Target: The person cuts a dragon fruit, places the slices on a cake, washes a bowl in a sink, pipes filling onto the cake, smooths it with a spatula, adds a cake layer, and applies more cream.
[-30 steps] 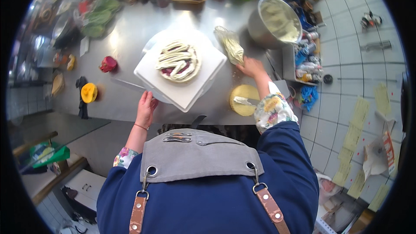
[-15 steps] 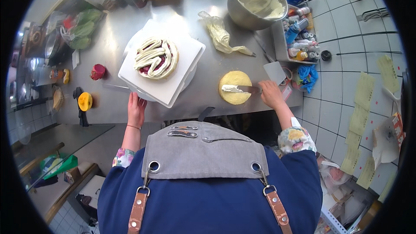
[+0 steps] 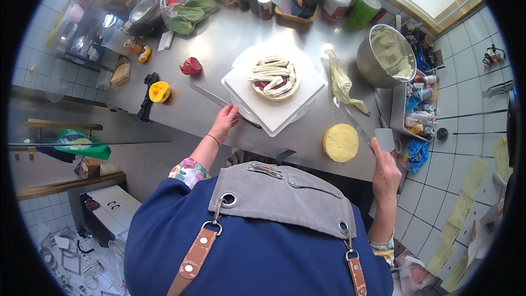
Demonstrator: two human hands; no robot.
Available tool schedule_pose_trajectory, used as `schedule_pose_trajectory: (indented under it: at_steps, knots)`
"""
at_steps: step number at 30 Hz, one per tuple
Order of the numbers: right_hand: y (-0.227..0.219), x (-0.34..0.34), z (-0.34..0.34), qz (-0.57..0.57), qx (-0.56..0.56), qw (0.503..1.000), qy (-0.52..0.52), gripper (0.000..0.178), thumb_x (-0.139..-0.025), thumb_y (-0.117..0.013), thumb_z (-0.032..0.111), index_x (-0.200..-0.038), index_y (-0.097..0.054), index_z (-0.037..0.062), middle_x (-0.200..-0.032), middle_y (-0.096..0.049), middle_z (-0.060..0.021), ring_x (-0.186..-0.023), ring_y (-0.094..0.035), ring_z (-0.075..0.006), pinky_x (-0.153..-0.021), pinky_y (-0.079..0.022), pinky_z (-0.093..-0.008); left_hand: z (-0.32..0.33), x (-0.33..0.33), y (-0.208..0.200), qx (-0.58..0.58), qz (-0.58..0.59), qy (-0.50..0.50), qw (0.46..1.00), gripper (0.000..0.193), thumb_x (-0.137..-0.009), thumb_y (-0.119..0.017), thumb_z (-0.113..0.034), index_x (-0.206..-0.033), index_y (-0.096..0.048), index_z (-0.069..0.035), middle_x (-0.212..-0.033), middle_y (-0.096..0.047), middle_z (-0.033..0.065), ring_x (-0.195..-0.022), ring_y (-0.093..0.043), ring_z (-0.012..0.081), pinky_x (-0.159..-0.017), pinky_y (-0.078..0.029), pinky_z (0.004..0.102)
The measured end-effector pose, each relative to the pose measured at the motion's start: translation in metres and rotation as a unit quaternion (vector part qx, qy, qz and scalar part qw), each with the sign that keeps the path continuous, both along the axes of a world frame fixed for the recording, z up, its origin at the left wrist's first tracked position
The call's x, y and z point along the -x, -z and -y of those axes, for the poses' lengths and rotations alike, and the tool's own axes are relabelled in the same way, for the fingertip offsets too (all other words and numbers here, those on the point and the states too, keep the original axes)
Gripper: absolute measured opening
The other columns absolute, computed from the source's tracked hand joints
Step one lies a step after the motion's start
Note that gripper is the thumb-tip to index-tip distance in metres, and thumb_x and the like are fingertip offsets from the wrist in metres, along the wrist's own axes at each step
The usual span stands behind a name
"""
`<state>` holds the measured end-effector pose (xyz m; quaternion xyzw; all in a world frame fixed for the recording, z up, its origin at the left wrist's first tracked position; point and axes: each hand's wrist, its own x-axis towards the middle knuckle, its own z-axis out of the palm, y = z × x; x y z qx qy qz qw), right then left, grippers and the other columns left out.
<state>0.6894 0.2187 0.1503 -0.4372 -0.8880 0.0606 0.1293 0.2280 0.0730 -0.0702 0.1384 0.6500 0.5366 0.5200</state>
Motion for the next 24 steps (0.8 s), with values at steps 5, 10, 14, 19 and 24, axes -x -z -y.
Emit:
schedule_pose_trajectory:
  at_steps: [5,10,14,19,24]
  knots:
    - [0.044,0.081,0.010,-0.214,0.148,0.966,0.011,0.053,-0.094,-0.051,-0.004,-0.143,-0.055,0.0167,-0.101,-0.069,-0.0056,-0.081,-0.065,-0.0184,-0.076,-0.053,-0.0314,-0.009,-0.012,-0.024,0.032,0.036,0.111,0.993,0.033,-0.101,-0.057,-0.042,-0.120,-0.060,-0.016,-0.107,-0.066,-0.0048,-0.099,-0.061,0.0072,-0.086,-0.045,0.0278]
    - [0.077,0.121,0.039,-0.328,0.301,0.891,0.092,0.049,-0.098,-0.054,-0.001,-0.144,-0.055,0.0156,-0.090,-0.063,0.0000,-0.072,-0.054,-0.0073,-0.066,-0.046,-0.0224,0.026,-0.029,-0.055,-0.106,-0.270,0.539,0.791,0.033,-0.099,-0.055,-0.031,-0.126,-0.066,-0.016,-0.125,-0.065,0.0056,-0.120,-0.057,0.0235,-0.104,-0.041,0.0384]
    - [0.080,0.132,0.064,-0.368,0.324,0.864,0.109,0.048,-0.099,-0.055,0.001,-0.145,-0.055,0.0163,-0.086,-0.059,0.0009,-0.066,-0.047,-0.0038,-0.059,-0.042,-0.0190,0.043,-0.033,-0.063,-0.093,-0.357,0.676,0.638,0.038,-0.099,-0.048,-0.032,-0.132,-0.063,-0.022,-0.146,-0.052,0.0109,-0.137,-0.043,0.0351,-0.116,-0.030,0.0457]
    - [0.080,0.115,0.072,-0.383,0.326,0.853,0.140,0.048,-0.098,-0.057,0.002,-0.144,-0.055,0.0162,-0.084,-0.060,0.0004,-0.064,-0.048,-0.0045,-0.057,-0.043,-0.0204,0.034,-0.022,-0.051,0.003,-0.059,0.670,0.740,0.062,-0.102,-0.043,-0.053,-0.150,-0.041,-0.013,-0.152,-0.043,0.0178,-0.140,-0.042,0.0300,-0.117,-0.030,0.0389]
    - [0.090,0.098,0.053,-0.346,0.209,0.908,0.111,0.048,-0.092,-0.061,0.000,-0.138,-0.061,0.0128,-0.083,-0.062,-0.0012,-0.075,-0.057,-0.0105,-0.073,-0.048,-0.0257,0.014,-0.043,-0.023,-0.046,0.190,0.479,0.856,0.062,-0.097,-0.066,-0.016,-0.150,-0.034,-0.010,-0.114,-0.066,0.0064,-0.102,-0.063,0.0120,-0.085,-0.053,0.0265]
